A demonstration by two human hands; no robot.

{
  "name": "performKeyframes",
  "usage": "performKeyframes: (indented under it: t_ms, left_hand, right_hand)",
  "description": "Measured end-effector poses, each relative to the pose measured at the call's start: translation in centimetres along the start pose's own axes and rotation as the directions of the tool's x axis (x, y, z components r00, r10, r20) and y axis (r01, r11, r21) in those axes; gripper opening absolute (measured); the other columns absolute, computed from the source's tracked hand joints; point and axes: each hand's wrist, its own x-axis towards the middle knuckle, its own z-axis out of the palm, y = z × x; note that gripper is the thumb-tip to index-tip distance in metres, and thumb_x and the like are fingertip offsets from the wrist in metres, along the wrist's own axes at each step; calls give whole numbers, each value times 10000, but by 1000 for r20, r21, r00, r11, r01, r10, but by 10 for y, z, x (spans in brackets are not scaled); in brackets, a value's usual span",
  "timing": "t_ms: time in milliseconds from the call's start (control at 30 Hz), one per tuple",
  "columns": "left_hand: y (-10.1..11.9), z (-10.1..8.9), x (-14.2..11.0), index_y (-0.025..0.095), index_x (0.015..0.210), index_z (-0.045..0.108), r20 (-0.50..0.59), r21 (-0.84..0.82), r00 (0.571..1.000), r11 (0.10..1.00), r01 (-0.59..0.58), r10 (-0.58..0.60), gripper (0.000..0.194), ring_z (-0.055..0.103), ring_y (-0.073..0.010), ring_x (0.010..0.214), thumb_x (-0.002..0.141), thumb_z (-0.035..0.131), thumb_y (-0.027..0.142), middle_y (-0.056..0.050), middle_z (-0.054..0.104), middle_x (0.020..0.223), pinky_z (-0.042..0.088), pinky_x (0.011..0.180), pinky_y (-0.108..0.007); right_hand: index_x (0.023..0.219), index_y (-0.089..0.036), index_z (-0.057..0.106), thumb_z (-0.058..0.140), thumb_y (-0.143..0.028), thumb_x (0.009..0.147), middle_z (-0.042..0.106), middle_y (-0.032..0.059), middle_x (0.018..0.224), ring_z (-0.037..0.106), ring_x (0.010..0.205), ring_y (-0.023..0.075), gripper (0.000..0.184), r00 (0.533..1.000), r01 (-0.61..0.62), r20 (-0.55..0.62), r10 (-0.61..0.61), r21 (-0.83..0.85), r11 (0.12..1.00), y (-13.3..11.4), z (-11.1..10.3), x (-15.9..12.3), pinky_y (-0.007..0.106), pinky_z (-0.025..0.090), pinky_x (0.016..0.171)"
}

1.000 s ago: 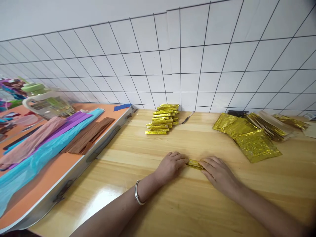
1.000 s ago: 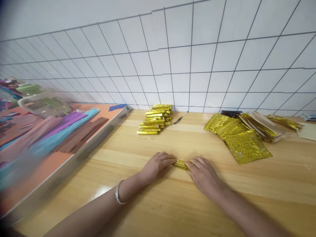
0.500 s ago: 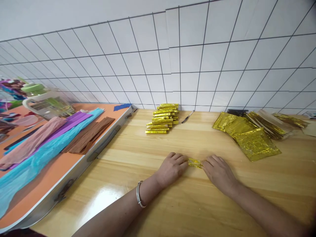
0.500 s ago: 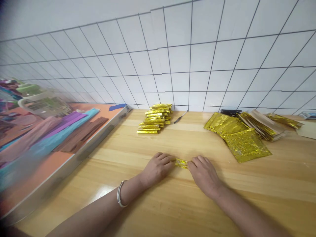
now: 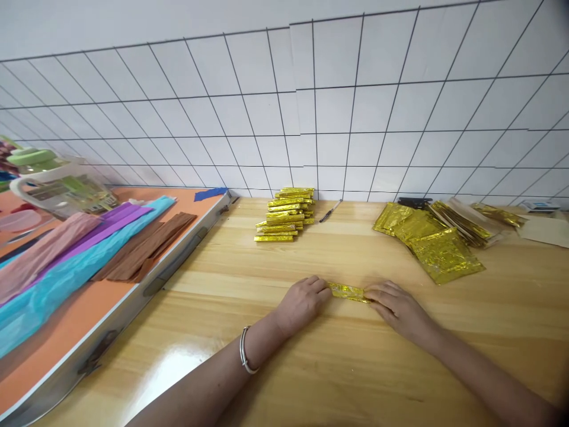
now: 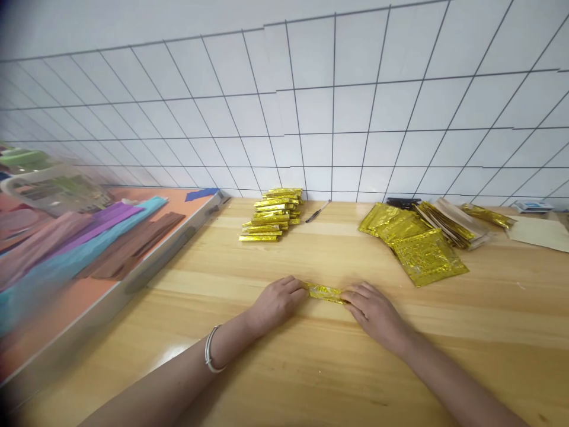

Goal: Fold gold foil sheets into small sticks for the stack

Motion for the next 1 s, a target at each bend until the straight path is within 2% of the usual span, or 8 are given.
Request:
performKeyframes:
  t_ms: [167, 433, 667, 733, 900, 1000]
  left_hand:
    - [0, 0, 0, 179, 970, 554, -4, 9, 1000, 1000, -4, 4, 172, 502, -186, 895, 881, 414, 132, -58, 575, 924, 441, 784, -307]
    - [-5, 2, -2, 180, 1032, 549, -40, -28, 998, 999, -41, 40, 226, 514, -176, 932, 890, 386, 115, -63, 584, 997, 449, 789, -292]
    - [-26, -6, -11, 199, 1212, 479, -28, -64, 981, 979, -196, 194, 331, 499, -202, 1026, 890, 418, 153, -76, 540, 1182, 414, 882, -344]
    - [-31, -13, -8, 201, 1207, 482, -14, -48, 972, 971, -235, 235, 308, 502, -199, 1020, 911, 401, 180, -79, 557, 1146, 413, 881, -338]
    - [-33, -28, 3, 156, 1110, 519, 36, 22, 920, 920, -391, 390, 250, 530, -188, 921, 920, 356, 151, -108, 595, 1013, 440, 815, -306]
    - [-32, -28, 5, 153, 1074, 524, 44, 69, 909, 907, -416, 414, 240, 529, -187, 879, 921, 339, 148, -118, 596, 983, 451, 786, -305]
  right_hand:
    - [1030, -208, 606, 395, -197, 911, 649, 60, 961, 575, 918, 181, 242, 997, 62, -51, -66, -80, 995, -2, 4, 0, 365, 484, 840]
    - [1018, -167, 616, 392, -118, 900, 643, 75, 993, 568, 942, 175, 258, 981, 186, -7, -193, -251, 950, 2, 4, -4, 349, 488, 875]
    - [1132, -149, 571, 403, -110, 895, 594, 106, 1149, 518, 1078, 202, 293, 957, 291, 74, -282, -287, 913, 6, -3, -9, 371, 477, 915]
    - [1132, -152, 569, 405, -113, 898, 582, 103, 1166, 510, 1080, 200, 287, 952, 303, 124, -279, -286, 909, 4, -7, -6, 356, 484, 902]
    - [1088, -149, 584, 415, -64, 873, 607, 99, 1098, 535, 998, 213, 287, 950, 289, 221, -222, -350, 891, -4, -12, 0, 360, 514, 818]
    - [1054, -145, 596, 412, -68, 873, 622, 101, 1048, 549, 959, 207, 270, 957, 275, 188, -220, -352, 895, -3, -6, -1, 360, 508, 819]
